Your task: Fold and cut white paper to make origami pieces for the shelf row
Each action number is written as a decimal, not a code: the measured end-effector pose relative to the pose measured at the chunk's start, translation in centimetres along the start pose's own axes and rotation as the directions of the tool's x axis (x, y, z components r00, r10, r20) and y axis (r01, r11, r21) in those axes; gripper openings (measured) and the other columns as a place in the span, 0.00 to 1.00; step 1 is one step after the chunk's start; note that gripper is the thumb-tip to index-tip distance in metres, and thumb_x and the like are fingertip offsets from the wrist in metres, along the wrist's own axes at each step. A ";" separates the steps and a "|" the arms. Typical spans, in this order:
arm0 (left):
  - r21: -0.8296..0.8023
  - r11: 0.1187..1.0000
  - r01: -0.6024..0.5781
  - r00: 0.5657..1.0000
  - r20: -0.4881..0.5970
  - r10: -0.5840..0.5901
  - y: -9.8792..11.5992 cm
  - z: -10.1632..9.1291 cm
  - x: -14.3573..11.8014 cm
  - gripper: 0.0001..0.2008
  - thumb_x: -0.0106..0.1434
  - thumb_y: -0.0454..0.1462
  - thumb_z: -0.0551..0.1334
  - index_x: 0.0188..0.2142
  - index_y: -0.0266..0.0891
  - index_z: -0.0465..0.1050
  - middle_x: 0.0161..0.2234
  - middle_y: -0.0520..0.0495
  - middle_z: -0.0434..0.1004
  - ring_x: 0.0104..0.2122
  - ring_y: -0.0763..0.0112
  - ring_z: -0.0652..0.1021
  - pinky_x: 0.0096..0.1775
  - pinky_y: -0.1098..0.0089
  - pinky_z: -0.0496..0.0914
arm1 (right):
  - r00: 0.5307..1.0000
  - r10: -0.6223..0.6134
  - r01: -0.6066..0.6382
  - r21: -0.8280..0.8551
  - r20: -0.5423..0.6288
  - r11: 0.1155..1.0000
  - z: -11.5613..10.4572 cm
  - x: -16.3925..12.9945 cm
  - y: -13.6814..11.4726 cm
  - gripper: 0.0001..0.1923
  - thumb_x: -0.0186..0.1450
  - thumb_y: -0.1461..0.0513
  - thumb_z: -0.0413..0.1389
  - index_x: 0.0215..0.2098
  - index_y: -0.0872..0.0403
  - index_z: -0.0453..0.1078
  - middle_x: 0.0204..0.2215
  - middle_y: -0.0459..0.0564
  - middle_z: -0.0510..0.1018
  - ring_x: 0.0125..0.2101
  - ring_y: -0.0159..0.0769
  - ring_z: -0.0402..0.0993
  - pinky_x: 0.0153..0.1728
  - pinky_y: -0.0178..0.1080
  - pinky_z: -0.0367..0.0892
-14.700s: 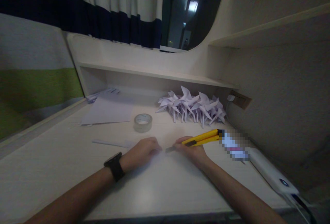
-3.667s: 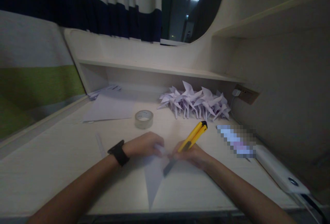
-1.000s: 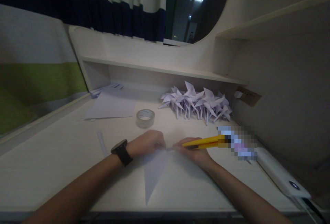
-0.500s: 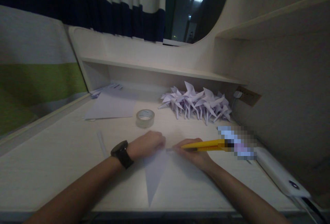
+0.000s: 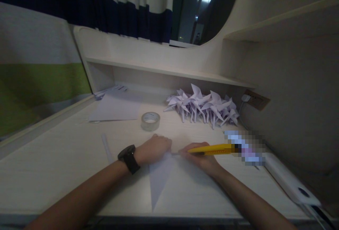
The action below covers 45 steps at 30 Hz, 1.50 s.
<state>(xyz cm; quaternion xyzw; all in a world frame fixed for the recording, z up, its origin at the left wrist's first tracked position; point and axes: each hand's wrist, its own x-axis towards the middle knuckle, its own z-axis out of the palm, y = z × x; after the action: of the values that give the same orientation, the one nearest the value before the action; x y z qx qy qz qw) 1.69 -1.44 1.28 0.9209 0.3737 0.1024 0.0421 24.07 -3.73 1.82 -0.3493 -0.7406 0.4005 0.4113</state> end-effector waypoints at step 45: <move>-0.008 0.999 0.042 0.995 0.087 -0.041 0.3 -0.3 0.3 0.07 0.64 0.36 0.53 0.34 0.39 0.68 0.33 0.43 0.77 0.33 0.62 0.77 0.33 0.67 0.66 | 1.000 -0.012 0.012 0.014 0.011 1.000 0.0 -0.2 0.0 0.10 0.57 0.56 0.64 0.30 0.55 0.79 0.29 0.54 0.82 0.29 0.38 0.78 0.30 0.37 0.73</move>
<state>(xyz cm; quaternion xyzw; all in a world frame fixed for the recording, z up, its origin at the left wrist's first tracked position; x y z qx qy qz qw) 2.02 -1.42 1.71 0.9163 0.3900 0.0632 0.0647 24.17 -3.86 1.74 -0.3400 -0.7420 0.4050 0.4121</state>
